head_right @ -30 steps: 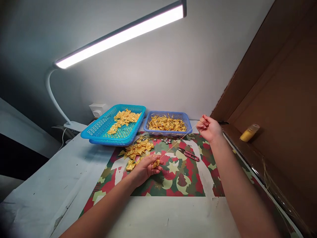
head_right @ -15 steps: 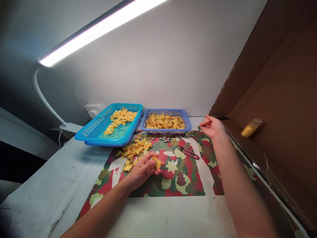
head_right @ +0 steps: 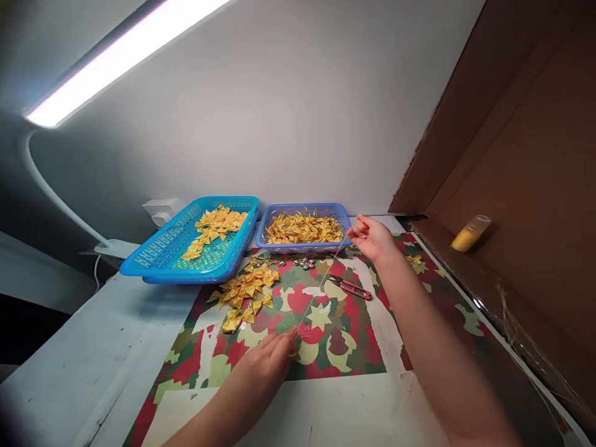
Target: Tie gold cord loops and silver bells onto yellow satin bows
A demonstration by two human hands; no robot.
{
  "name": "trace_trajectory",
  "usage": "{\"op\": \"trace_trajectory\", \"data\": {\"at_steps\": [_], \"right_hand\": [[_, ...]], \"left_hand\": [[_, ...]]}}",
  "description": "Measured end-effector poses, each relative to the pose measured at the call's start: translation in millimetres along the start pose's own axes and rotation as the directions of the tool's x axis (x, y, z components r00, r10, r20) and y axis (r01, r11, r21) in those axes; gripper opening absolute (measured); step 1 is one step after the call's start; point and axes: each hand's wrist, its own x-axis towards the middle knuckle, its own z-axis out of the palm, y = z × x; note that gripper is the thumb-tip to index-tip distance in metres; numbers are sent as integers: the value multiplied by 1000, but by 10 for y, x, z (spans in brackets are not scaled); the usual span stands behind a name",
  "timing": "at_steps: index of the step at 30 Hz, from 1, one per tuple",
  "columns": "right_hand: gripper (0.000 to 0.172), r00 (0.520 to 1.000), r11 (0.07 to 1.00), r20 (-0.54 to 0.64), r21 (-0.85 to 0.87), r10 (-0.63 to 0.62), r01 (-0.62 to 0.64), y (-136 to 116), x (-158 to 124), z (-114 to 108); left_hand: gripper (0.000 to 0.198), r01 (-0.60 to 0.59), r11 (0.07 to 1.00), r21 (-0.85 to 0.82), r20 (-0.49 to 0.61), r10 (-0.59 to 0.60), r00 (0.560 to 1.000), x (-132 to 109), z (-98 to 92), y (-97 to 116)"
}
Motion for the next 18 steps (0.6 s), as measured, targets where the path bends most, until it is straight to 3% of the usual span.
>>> {"op": "trace_trajectory", "data": {"at_steps": [2, 4, 8, 12, 14, 18], "right_hand": [[36, 996, 997, 25, -3, 82, -82, 75, 6, 151], [31, 987, 988, 47, -14, 154, -153, 145, 27, 281], [13, 963, 964, 53, -60, 263, -260, 266, 107, 440], [32, 947, 942, 29, -111, 320, -315, 351, 205, 527], [33, 943, 934, 7, -139, 332, -328, 379, 260, 569], [33, 939, 917, -50, -204, 341, -344, 426, 391, 663]], "left_hand": [[36, -24, 981, 195, -28, 30, 999, -37, 99, 53], [31, 14, 964, 267, -50, -1, 999, -53, 158, 119], [12, 118, 963, 241, -92, -98, 991, -28, 112, 243], [19, 38, 983, 180, -64, -27, 998, 1, 53, 244], [12, -6, 989, 149, -59, 15, 998, -6, 89, 193], [22, -3, 980, 198, -145, 32, 989, -43, 209, 113]]}}
